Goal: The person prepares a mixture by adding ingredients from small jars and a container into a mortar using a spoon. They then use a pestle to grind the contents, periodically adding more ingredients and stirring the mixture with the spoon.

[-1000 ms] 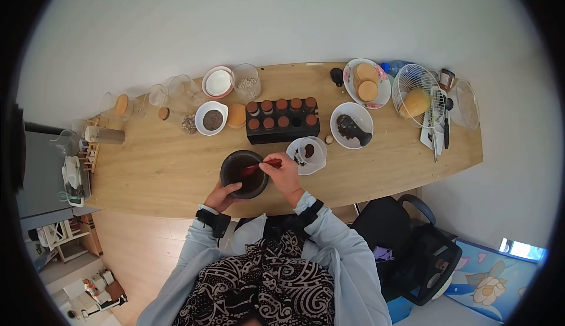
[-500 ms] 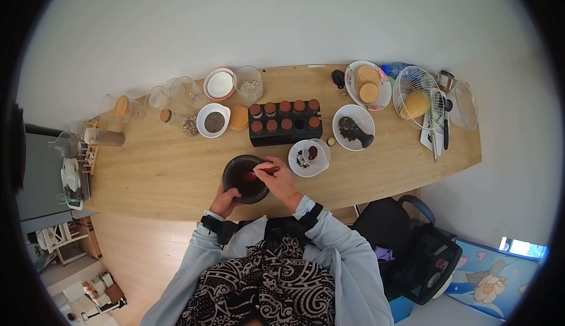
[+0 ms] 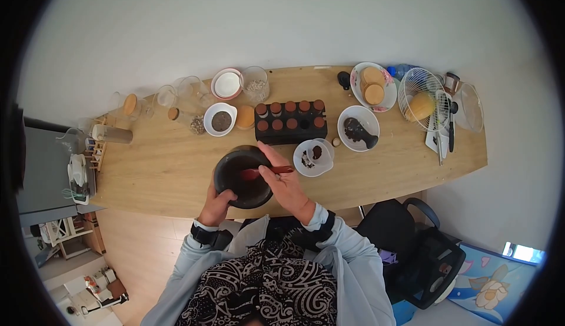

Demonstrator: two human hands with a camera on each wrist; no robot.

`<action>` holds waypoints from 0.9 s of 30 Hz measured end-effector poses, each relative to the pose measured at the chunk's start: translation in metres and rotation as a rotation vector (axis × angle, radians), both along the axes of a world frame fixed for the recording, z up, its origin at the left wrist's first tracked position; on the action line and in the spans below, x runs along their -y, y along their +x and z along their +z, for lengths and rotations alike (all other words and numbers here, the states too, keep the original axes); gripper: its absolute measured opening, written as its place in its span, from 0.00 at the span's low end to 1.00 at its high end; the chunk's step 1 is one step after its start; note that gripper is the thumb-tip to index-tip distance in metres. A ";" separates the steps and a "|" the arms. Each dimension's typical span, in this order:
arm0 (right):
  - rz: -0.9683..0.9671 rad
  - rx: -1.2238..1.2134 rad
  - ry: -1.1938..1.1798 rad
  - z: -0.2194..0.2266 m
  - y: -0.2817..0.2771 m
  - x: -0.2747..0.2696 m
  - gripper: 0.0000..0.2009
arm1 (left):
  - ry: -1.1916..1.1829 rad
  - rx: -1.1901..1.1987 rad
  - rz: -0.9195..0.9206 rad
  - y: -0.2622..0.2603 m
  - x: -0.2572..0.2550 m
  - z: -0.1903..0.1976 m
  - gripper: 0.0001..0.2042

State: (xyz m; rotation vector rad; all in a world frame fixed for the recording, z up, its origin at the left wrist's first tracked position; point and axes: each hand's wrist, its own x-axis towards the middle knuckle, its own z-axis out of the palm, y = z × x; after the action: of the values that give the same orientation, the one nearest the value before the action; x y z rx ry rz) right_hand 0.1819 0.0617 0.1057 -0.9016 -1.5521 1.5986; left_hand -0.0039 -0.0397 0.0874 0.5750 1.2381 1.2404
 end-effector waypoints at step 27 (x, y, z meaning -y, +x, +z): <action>-0.206 0.011 0.513 0.055 0.142 -0.093 0.21 | 0.602 -0.229 -0.155 0.122 -0.164 0.053 0.44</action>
State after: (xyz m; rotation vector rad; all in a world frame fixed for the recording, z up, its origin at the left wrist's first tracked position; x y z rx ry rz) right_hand 0.3240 0.1547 0.1608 -0.7502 -1.7036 0.9829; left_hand 0.1182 0.1247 0.1408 1.2565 0.9679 1.4425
